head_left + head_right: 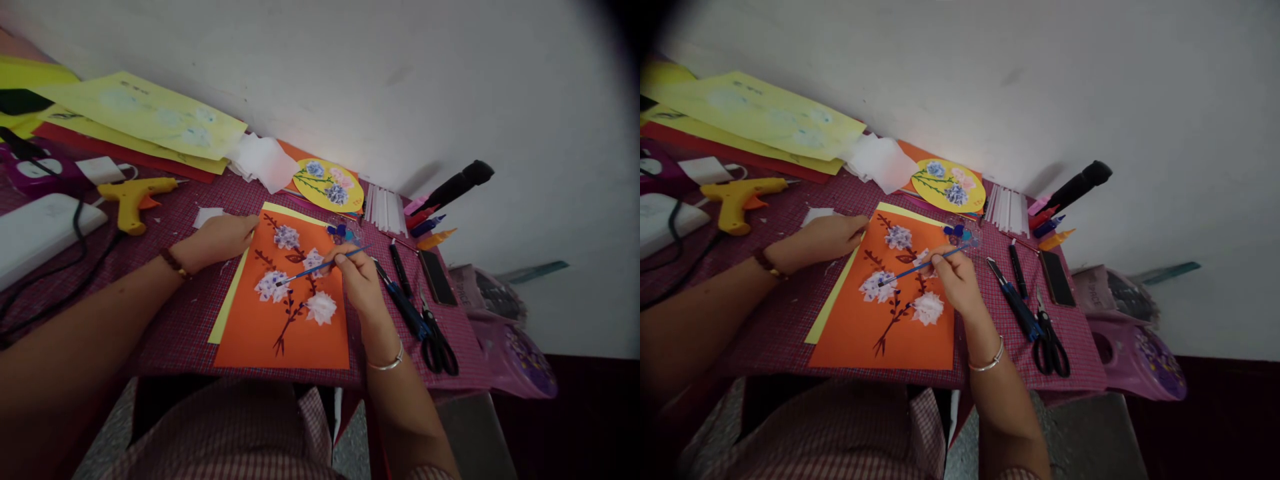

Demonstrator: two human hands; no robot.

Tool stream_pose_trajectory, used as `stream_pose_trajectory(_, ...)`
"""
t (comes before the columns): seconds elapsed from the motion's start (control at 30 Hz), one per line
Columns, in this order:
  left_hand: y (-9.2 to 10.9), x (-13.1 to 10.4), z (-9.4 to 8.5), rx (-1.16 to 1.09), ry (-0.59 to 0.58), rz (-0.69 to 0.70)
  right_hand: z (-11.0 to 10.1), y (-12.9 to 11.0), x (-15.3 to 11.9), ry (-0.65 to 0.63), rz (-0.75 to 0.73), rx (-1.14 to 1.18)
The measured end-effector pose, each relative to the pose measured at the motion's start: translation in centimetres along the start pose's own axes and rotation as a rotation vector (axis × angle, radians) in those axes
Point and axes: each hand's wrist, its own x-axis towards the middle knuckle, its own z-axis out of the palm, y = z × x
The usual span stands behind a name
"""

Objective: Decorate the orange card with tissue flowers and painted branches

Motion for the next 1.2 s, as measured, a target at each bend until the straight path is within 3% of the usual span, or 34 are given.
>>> stream_pose_trajectory(0.1, -0.14, 0.07, 0.19, 0.010, 0.004, 0.006, -0.20, -0.04, 0.09, 0.004, 0.020, -0.037)
stream_pose_trajectory(0.3, -0.24, 0.21, 0.27, 0.013, 0.003, 0.019, 0.24, 0.07, 0.33, -0.158, 0.042, -0.092)
stream_pose_trajectory(0.47, -0.13, 0.08, 0.12, 0.011, 0.001, 0.009, 0.00, 0.08, 0.20, -0.041, 0.014, -0.060)
stream_pose_trajectory(0.67, -0.27, 0.16, 0.31, 0.016, 0.006, 0.027, 0.35, 0.49, 0.28, -0.140, 0.053, -0.098)
stream_pose_trajectory(0.83, -0.15, 0.13, 0.10, 0.011, -0.011, 0.020, 0.07, 0.25, 0.25, 0.022, 0.016, -0.060)
stream_pose_trajectory(1.03, -0.10, 0.14, 0.18, 0.021, 0.005, 0.019, 0.35, 0.32, 0.31, -0.058, 0.033, -0.106)
stream_pose_trajectory(1.2, -0.10, 0.20, 0.16, 0.009, -0.012, 0.019, 0.13, 0.30, 0.20, 0.040, 0.012, -0.055)
